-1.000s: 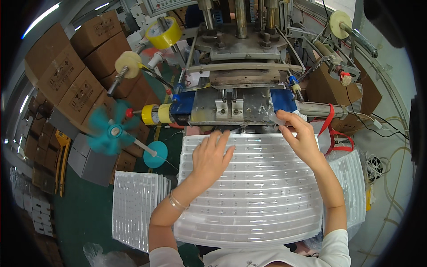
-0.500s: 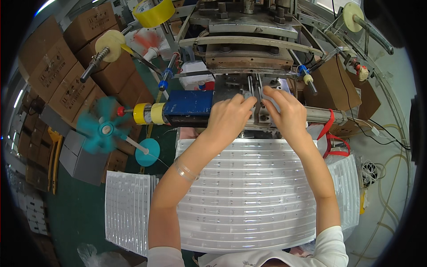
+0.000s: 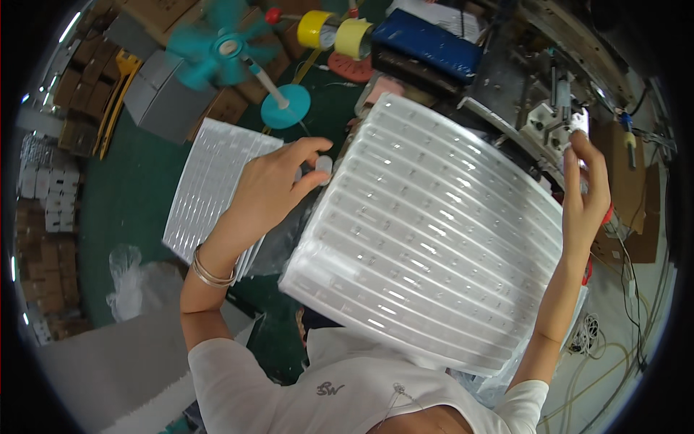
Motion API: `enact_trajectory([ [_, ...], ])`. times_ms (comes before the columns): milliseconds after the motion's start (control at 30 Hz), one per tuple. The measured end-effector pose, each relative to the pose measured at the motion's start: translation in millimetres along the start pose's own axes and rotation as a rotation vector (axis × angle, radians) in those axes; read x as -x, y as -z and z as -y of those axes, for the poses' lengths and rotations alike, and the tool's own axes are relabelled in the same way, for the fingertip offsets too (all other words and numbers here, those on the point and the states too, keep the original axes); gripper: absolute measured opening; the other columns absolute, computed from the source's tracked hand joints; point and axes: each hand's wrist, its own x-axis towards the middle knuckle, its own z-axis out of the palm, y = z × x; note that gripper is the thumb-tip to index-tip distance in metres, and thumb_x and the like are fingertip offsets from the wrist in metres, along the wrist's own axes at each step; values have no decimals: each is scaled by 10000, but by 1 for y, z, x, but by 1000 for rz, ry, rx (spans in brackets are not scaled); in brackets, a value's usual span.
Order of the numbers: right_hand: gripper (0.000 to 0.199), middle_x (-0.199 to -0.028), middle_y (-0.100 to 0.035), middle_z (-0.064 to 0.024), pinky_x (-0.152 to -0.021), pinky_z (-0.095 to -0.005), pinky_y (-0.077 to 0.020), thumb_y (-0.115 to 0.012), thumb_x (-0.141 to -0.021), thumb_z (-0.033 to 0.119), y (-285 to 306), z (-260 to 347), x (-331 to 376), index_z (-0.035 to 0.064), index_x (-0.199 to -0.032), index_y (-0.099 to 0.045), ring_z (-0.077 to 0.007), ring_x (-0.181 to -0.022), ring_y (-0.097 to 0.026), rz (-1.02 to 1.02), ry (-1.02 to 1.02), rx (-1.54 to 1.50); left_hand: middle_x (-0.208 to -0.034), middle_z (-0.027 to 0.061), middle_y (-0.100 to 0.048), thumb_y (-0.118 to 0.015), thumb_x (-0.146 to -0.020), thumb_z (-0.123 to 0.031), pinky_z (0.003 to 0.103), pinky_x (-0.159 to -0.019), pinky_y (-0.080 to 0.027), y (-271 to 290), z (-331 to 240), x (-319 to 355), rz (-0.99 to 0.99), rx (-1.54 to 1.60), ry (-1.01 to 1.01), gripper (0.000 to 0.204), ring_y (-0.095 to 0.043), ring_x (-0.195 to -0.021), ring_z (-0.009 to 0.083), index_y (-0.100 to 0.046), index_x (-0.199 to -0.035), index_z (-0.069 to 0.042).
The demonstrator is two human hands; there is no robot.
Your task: The worker is repeatedly inserting small components into a plastic tray on an assembly line machine.
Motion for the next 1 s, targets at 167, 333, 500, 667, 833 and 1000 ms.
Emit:
enact_trajectory([
  [167,258,-804,-595,-75,-597,-276,-495,-668,-784,25,-23,82,54,21,-1041,-643,-181,-704,-607,589,232,-191,-852,80,-640,-714,-757,-138,329,-595,-486,-3,5,79,94,-79,-96,304,-624,-694,263,-589,-1023,-62],
  [333,370,-792,-517,-51,-563,-294,-511,-643,-773,86,-57,125,126,88,-1141,-604,-193,-680,-591,799,506,-217,-901,88,-587,-677,-722,-81,358,-621,-484,-25,-4,107,233,-223,-384,297,-607,-706,283,-578,-1001,-54],
  [500,342,-930,-551,-78,-590,-311,-529,-682,-724,75,-79,126,153,85,-1057,-603,-212,-794,-614,930,668,98,-987,131,-552,-615,-722,-13,382,-676,-478,-28,-14,115,92,-168,-277,332,-595,-787,316,-535,-1045,-26],
  [667,265,-963,-550,-96,-607,-340,-530,-639,-736,24,-48,129,125,62,-989,-570,-233,-822,-621,763,457,-228,-994,133,-525,-573,-721,-5,386,-766,-441,-56,-21,119,78,-29,-309,330,-547,-913,298,-519,-1047,-4],
  [833,245,-927,-566,-97,-623,-354,-533,-611,-737,17,-7,103,90,42,-969,-536,-281,-763,-630,477,262,-248,-993,97,-545,-553,-713,-4,379,-877,-392,-70,-35,104,40,-120,-599,262,-518,-989,238,-580,-973,-15],
  [1000,176,-966,-627,-91,-585,-287,-493,-624,-789,41,43,59,85,27,-945,-545,-200,-724,-598,397,11,-172,-956,55,-591,-609,-735,-48,368,-920,-357,-59,-30,103,157,-250,-502,365,-550,-967,217,-604,-1100,-39],
])
